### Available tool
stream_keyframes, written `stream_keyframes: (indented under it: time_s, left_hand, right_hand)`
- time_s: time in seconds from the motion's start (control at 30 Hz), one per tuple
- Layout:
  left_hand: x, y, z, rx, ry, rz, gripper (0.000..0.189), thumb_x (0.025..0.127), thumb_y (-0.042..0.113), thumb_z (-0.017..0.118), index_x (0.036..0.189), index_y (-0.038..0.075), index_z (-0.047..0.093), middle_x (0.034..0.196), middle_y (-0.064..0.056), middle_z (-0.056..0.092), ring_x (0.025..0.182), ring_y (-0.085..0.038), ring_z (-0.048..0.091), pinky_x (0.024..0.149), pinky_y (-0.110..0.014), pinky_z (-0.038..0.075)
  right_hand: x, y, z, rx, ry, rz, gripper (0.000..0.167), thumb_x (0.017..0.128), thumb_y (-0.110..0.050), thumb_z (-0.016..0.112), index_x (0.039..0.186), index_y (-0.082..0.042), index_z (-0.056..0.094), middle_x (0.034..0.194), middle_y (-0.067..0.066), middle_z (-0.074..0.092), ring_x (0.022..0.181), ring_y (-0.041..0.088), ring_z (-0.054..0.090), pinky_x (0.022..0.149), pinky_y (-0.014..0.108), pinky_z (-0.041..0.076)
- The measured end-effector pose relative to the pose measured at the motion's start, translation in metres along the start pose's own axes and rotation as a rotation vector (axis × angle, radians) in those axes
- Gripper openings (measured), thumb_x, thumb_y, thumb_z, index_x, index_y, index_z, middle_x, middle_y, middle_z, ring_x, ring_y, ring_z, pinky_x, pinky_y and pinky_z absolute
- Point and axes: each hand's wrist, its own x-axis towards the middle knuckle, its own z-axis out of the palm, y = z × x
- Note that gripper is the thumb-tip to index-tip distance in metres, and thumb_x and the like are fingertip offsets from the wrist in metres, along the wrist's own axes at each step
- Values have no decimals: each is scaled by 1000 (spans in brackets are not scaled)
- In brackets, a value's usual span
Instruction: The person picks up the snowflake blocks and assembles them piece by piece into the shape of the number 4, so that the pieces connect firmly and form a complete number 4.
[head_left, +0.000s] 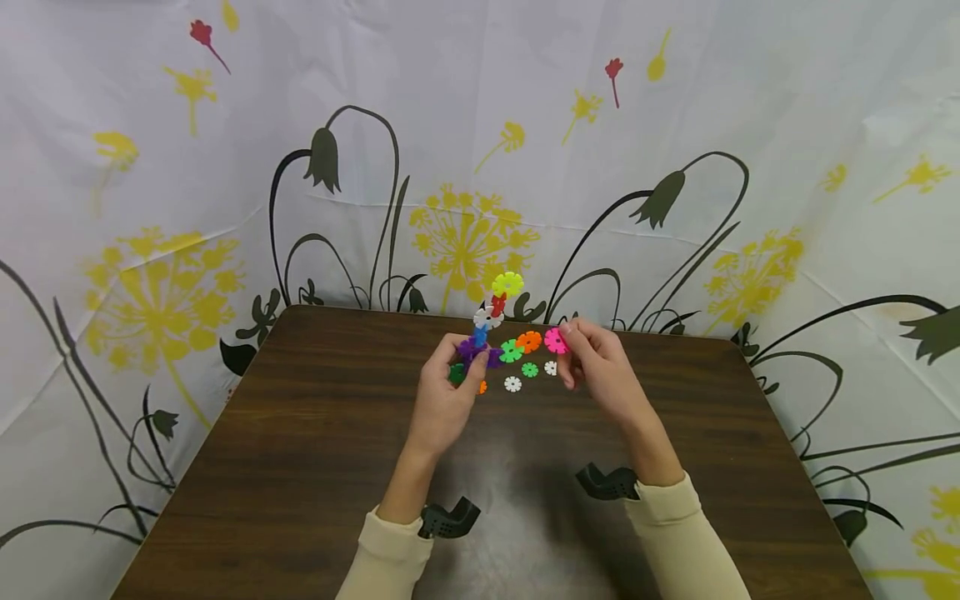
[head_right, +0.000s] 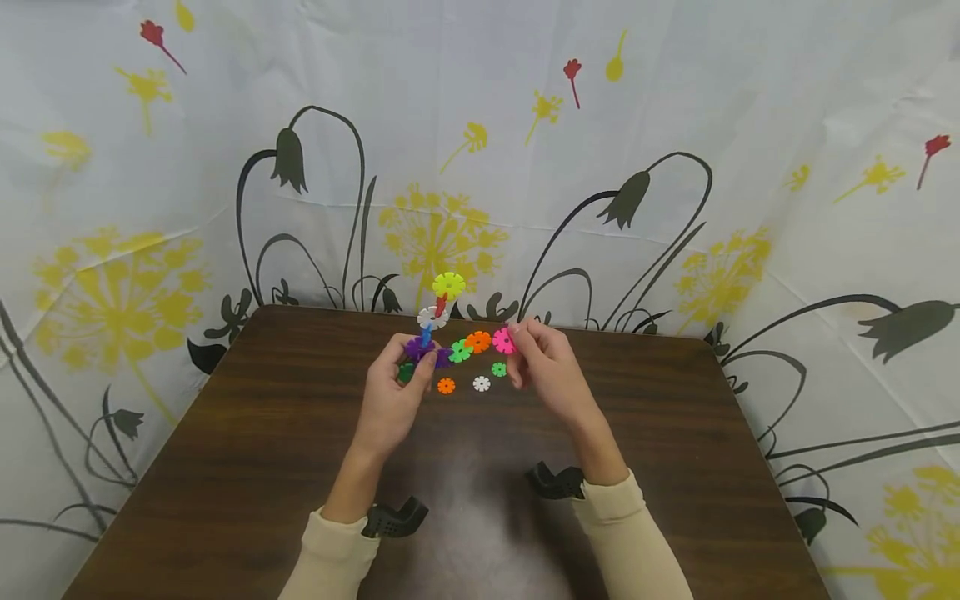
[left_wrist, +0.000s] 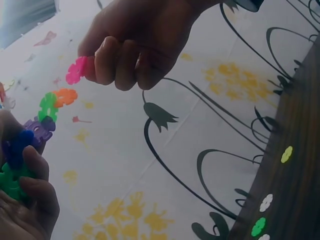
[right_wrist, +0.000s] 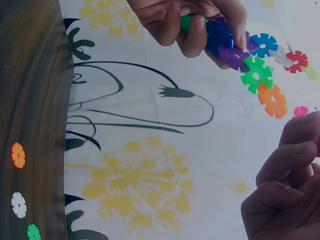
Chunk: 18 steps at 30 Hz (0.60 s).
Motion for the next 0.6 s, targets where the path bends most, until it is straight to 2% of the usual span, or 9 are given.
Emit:
stream_keyframes:
  time_s: [0.17,0.37,0.6]
  left_hand:
    - [-1,1,-1,8,-43,19,13,107,12,67,117,5,63,95,-10,62,70,-15,51,59,-23,45]
    - [0,0,-5,-9,-113,46,11,106,10,67,115,4,62,93,-11,60,70,-14,51,59,-23,45]
    - [0,1,-7,17,-153,65,12,105,8,68,113,3,61,94,-12,62,71,-17,52,59,-22,45]
  right_hand:
    - [0,-1,-4,-26,-58,11,41,117,-29,47,86,-2,51,62,8,52,58,36,41,52,28,38]
    - [0,-2,-13,-69,-158,30,41,116,-26,48,83,-2,50,61,9,50,53,24,43,50,31,37]
    - [2,-6,-22,-109,-292,43,41,116,-24,49,80,-5,50,58,7,45,49,29,37,46,30,30]
